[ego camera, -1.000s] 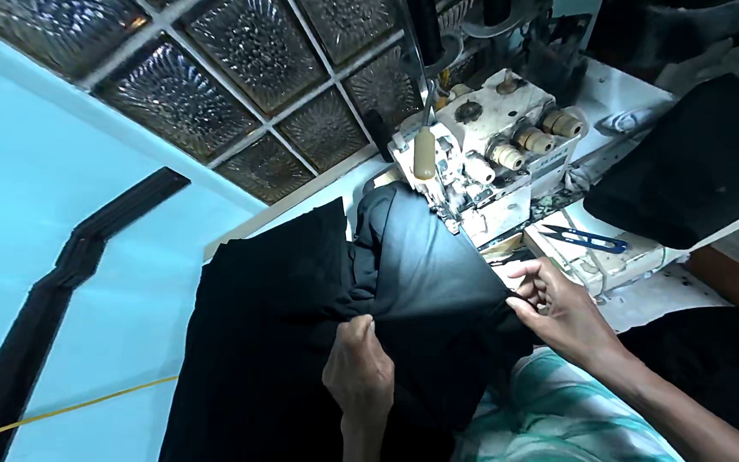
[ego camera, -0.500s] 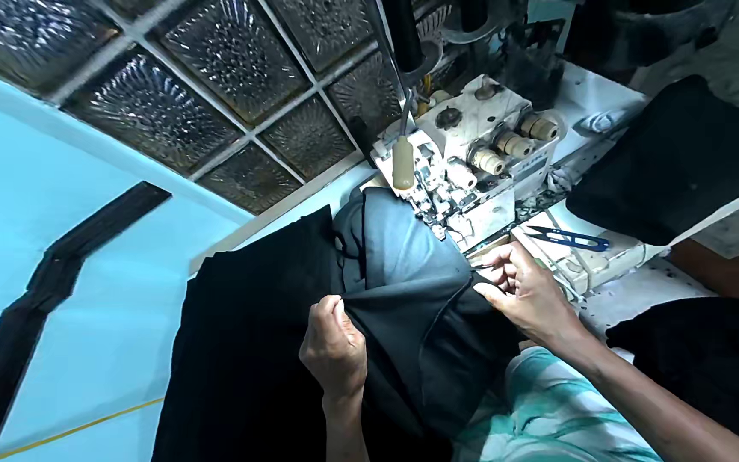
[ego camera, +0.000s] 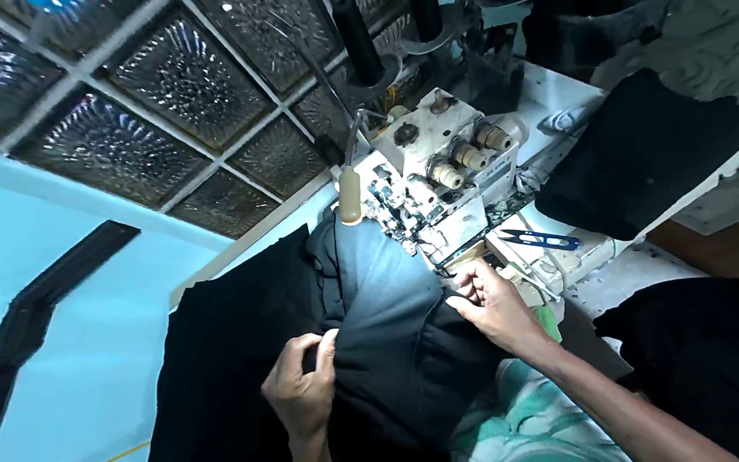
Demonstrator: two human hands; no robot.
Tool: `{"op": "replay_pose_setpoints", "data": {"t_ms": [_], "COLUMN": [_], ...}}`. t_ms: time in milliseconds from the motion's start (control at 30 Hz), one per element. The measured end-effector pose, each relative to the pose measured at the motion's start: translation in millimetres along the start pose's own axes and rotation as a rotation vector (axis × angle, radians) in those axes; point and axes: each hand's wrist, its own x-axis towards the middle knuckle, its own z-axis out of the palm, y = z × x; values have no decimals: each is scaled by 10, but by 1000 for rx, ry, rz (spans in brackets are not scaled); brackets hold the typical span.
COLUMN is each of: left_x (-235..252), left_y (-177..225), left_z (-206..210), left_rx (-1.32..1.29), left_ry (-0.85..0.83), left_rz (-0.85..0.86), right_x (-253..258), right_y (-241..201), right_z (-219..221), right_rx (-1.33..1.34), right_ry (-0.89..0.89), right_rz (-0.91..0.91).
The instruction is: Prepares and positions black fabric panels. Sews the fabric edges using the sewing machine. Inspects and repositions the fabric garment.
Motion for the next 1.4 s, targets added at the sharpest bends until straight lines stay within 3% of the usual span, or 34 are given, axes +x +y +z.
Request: {"op": "replay_pose_setpoints", "data": {"t_ms": [233, 400, 600, 733, 833, 933, 1033, 1167, 1400], "left_x": [276, 367, 479, 386, 382, 351, 259, 231, 236], "left_y": [269, 123, -234, -388, -155, 377, 841, 869, 805], "left_z": [-169, -21, 303, 529, 501, 465, 596, 825, 839], "left_rx": [92, 147, 224, 268, 285, 198, 46, 122, 185], "left_ry": [105, 132, 144, 33, -50, 11, -77, -181, -186], "left_rz": [91, 77, 7, -30, -84, 2, 84, 119, 164], "right_x": [-37, 4, 142, 96, 39, 32, 43, 35, 155], "right_y": [31, -66, -84, -62, -61, -73, -45, -56, -65], "right_z": [24, 78, 116, 104, 52, 39, 27, 15, 72], "right_rx": [-59, -220, -247, -247, -264, -258, -239, -232, -231], "right_ry": [74, 181, 234, 235, 211, 198, 190, 186, 194], "right_rz": [-95, -233, -248, -232, -200, -177, -179, -185, -188]}}
